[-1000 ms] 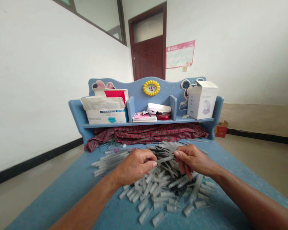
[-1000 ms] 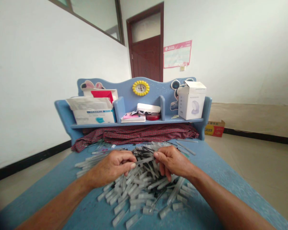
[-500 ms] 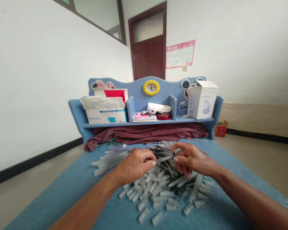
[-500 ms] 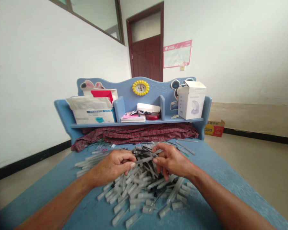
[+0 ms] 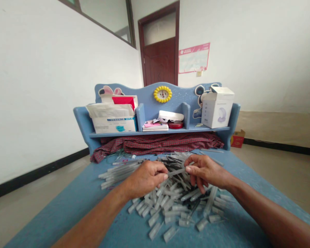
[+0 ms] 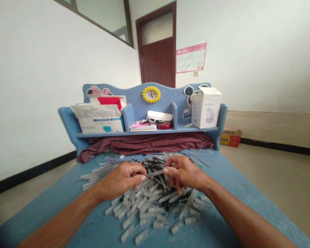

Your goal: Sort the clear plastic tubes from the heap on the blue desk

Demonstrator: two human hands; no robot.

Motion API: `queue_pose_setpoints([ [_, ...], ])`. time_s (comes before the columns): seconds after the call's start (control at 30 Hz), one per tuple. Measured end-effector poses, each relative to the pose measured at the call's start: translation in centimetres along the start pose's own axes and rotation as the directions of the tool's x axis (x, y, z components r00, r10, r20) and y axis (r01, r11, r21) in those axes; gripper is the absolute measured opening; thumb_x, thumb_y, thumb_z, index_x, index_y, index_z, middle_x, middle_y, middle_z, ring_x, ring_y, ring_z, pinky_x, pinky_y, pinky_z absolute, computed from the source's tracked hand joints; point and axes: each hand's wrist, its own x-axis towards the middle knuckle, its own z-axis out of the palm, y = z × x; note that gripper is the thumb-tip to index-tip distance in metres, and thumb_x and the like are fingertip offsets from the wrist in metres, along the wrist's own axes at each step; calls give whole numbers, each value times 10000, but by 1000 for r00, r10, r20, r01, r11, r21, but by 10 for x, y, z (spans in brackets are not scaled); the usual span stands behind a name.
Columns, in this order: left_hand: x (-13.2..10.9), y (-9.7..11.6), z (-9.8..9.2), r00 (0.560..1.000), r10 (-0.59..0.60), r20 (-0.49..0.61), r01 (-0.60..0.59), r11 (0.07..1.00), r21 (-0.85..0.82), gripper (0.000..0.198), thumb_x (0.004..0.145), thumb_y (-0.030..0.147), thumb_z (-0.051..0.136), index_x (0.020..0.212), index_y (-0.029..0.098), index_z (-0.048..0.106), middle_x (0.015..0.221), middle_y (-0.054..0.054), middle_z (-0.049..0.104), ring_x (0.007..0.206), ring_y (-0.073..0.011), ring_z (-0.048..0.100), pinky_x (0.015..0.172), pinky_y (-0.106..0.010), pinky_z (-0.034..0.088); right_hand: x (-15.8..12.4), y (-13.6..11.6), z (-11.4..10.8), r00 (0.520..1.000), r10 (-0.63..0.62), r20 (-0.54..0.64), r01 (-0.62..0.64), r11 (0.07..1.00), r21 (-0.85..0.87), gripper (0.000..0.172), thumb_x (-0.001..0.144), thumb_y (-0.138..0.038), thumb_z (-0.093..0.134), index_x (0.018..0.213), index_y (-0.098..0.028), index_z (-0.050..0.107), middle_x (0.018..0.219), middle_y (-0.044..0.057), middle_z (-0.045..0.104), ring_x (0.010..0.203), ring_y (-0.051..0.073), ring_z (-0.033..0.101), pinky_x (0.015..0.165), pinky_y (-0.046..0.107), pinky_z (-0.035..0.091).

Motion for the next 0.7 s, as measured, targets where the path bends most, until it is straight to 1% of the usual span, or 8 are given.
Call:
queue_pose_setpoints([
  [0.1, 0, 0, 2, 1000, 4, 15, -4, 1000, 10, 178, 768, 227, 469, 751, 129, 618, 629, 18, 536, 543, -95, 526, 511, -170, 381, 2, 3, 3, 1000, 19, 1, -19, 1000, -7, 272, 778, -421, 546, 785, -162, 465, 543, -20, 621, 350, 93, 556, 304, 136, 306],
  [0.2, 1, -2, 5, 999, -19, 35, 20, 1000, -7, 175, 761, 236, 471, 748, 129, 608, 630, 18, 529, 538, -99, 529, 500, -173, 381, 3, 5, 5, 1000, 11, -16, -11, 1000, -13, 255, 755, -394, 572, 756, -158, 474, 599, -9, 637, 411, 103, 593, 328, 145, 342],
  [0.33, 2, -2, 5, 998, -33, 53, 33, 999, 0, 159, 751, 233, 482, 730, 134, 605, 593, 25, 520, 534, -100, 524, 508, -175, 377, 3, 6, 5, 1000, 18, -25, -20, 996, -83, 225, 762, -371, 556, 752, -153, 502, 598, -13, 637, 374, 84, 567, 308, 138, 295],
  [0.4, 2, -2, 5, 998, -34, 52, 35, 999, -22, 163, 753, 243, 485, 733, 134, 603, 592, 24, 522, 538, -103, 527, 510, -178, 382, 3, 4, 4, 999, 31, -40, -35, 994, -102, 242, 762, -386, 554, 735, -150, 507, 568, -15, 630, 349, 79, 551, 298, 134, 270],
  [0.5, 2, -2, 4, 997, -48, 52, 52, 996, -76, 183, 755, 273, 488, 741, 130, 601, 599, 21, 522, 531, -109, 532, 497, -184, 384, 2, 2, 3, 999, 26, -47, -31, 995, -98, 284, 747, -417, 576, 694, -150, 495, 547, -13, 627, 340, 79, 548, 297, 134, 269],
  [0.6, 2, -2, 2, 995, -55, 81, 63, 993, -104, 192, 745, 294, 500, 728, 133, 602, 563, 28, 514, 515, -105, 516, 484, -184, 366, 0, 0, -3, 1000, 15, -9, -16, 998, -63, 297, 714, -421, 618, 698, -154, 488, 550, -14, 634, 344, 84, 551, 299, 140, 284],
  [0.7, 2, -5, -6, 993, -65, 98, 81, 983, -167, 203, 730, 318, 525, 737, 130, 601, 561, 32, 523, 522, -98, 510, 489, -178, 361, -4, -4, -17, 1000, 1, 6, -1, 1000, -9, 296, 698, -405, 646, 713, -154, 489, 534, -11, 637, 336, 87, 545, 300, 147, 292],
])
